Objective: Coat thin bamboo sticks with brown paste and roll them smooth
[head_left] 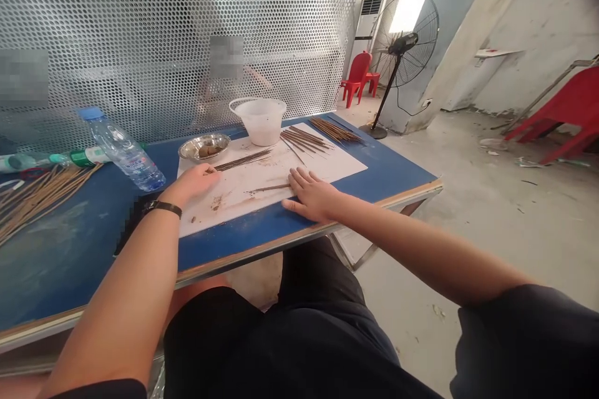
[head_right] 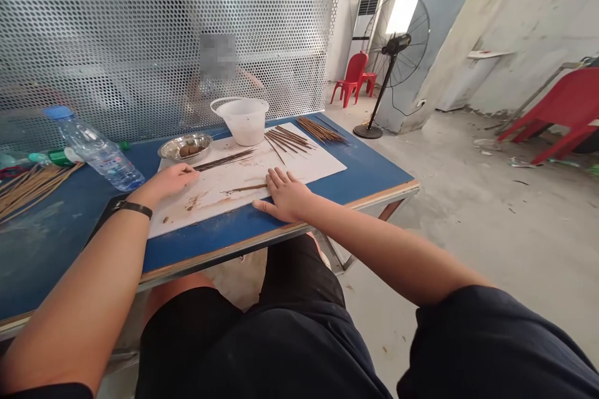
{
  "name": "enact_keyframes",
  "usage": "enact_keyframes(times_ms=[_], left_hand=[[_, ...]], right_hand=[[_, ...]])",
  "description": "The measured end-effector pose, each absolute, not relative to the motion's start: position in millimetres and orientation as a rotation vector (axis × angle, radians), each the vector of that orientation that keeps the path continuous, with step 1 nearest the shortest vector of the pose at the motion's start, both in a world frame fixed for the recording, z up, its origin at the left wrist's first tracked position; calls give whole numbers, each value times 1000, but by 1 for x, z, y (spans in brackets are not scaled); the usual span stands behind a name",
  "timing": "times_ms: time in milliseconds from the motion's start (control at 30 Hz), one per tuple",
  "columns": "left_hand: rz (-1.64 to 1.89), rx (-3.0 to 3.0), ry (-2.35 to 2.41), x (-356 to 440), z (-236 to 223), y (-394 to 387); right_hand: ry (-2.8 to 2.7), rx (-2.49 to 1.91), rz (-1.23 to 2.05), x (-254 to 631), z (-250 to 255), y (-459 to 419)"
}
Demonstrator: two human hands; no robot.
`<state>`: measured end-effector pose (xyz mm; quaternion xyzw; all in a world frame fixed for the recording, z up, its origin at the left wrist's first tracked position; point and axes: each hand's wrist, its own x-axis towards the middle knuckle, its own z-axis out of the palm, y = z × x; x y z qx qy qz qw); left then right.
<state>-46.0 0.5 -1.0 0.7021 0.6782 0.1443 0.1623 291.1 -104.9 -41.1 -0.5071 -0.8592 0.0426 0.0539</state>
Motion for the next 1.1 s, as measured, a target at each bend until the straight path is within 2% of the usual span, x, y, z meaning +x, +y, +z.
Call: enact_keyframes(times_ms=[167,367,500,600,733,900,1100], left_hand=[[400,1997,1931,-49,-3,2],[396,2046,1911,-49,-2,1],[348,2059,1917,-43,4,-4],[308,2056,1941,-39,7,-7],[323,2072,1970,-37,6,-7],[342,2107,1948,-39,2,-3],[379,2132,1920,-42,-1,1]], right_hand=[[-2569,-1578,127,287,-44,-123],[-2524,-1735,199,282,-27,-65],[-2458,-1611,278,307,-5,-45],[-2401,-1643,136,341,1,-45],[-2459,-1575,-59,381,-10,-46],[-2443,-1523,-21,396,-26,-41],[-2476,-1463,-22,375,-25,-39]])
